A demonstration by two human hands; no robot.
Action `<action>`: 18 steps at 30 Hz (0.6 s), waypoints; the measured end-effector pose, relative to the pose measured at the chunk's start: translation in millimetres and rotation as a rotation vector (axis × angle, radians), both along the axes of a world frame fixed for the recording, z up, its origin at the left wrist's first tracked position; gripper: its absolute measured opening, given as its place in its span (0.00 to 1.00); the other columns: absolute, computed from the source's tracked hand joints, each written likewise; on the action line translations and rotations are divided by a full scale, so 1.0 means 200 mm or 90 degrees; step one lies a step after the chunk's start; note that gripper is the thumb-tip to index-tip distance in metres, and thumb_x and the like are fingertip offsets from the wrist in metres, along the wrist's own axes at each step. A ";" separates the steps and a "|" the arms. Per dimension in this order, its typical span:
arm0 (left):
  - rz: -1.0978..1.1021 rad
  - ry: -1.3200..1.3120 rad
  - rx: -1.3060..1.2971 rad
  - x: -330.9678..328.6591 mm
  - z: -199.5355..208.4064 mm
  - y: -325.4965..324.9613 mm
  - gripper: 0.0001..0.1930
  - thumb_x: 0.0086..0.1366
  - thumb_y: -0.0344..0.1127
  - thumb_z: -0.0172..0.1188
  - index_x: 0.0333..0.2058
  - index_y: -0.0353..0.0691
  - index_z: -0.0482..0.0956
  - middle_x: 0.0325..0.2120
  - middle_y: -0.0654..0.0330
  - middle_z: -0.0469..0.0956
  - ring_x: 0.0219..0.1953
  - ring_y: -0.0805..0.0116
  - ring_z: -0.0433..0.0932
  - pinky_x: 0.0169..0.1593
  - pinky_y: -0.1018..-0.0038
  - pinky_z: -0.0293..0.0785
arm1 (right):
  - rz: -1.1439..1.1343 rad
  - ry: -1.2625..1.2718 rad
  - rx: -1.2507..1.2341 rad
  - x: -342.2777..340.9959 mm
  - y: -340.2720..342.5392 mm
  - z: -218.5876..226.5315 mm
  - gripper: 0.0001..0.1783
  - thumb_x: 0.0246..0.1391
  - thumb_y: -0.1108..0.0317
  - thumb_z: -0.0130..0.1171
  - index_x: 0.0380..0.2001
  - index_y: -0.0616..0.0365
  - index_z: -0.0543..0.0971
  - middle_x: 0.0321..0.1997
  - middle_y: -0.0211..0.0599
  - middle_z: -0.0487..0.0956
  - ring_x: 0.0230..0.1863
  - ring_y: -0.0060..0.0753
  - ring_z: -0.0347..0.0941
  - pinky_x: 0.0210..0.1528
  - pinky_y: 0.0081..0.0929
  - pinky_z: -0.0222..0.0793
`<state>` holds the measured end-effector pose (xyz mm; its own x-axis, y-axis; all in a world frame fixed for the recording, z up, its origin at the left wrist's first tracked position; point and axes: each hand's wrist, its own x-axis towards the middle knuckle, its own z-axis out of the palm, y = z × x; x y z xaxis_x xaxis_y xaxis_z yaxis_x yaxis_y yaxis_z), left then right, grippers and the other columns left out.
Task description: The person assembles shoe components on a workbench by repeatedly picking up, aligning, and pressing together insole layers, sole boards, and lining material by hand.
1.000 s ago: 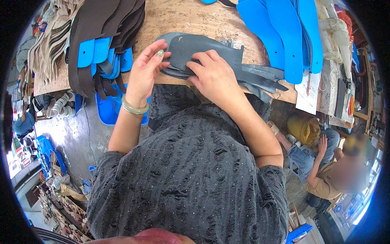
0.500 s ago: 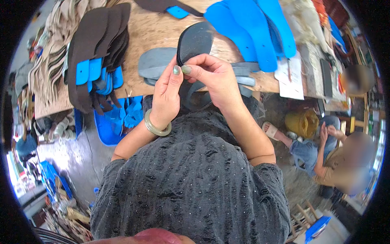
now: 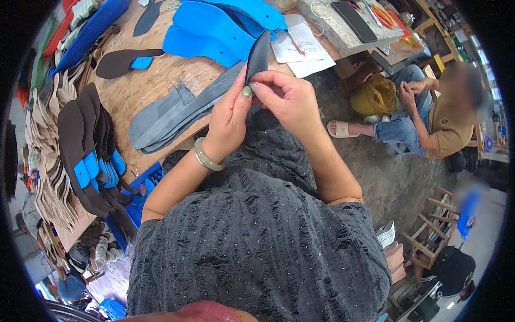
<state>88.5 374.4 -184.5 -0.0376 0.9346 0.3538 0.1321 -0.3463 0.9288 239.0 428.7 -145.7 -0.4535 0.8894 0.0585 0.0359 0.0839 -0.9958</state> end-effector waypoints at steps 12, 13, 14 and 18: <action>-0.037 -0.099 -0.074 0.00 -0.04 -0.04 0.25 0.76 0.33 0.43 0.68 0.34 0.58 0.52 0.58 0.74 0.48 0.76 0.75 0.50 0.77 0.73 | 0.027 0.057 -0.039 -0.03 0.05 -0.04 0.10 0.60 0.66 0.64 0.38 0.63 0.81 0.30 0.30 0.82 0.29 0.15 0.76 0.30 0.14 0.72; -0.040 -0.134 -0.058 -0.01 -0.03 -0.04 0.24 0.75 0.33 0.44 0.68 0.34 0.59 0.52 0.59 0.74 0.46 0.78 0.75 0.49 0.78 0.73 | 0.037 0.073 -0.046 -0.04 0.05 -0.04 0.09 0.60 0.66 0.63 0.36 0.63 0.80 0.29 0.29 0.81 0.28 0.15 0.76 0.29 0.14 0.72; -0.033 -0.135 -0.057 -0.01 -0.02 -0.04 0.24 0.75 0.33 0.44 0.68 0.34 0.59 0.52 0.59 0.74 0.46 0.78 0.75 0.49 0.78 0.73 | 0.044 0.072 -0.046 -0.07 0.04 -0.04 0.09 0.60 0.66 0.63 0.36 0.63 0.80 0.29 0.29 0.81 0.28 0.15 0.76 0.29 0.14 0.72; -0.066 -0.489 -0.142 -0.07 0.02 -0.04 0.17 0.75 0.37 0.47 0.57 0.36 0.70 0.48 0.58 0.77 0.44 0.75 0.78 0.49 0.77 0.75 | 0.028 0.089 -0.001 -0.13 -0.01 -0.06 0.06 0.61 0.69 0.61 0.35 0.61 0.78 0.28 0.29 0.80 0.27 0.17 0.76 0.29 0.15 0.71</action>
<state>73.6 365.9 -181.0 -0.1032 0.9923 0.0687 -0.5943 -0.1169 0.7957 212.2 427.0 -157.9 -0.4788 0.8693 0.1229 -0.1072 0.0811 -0.9909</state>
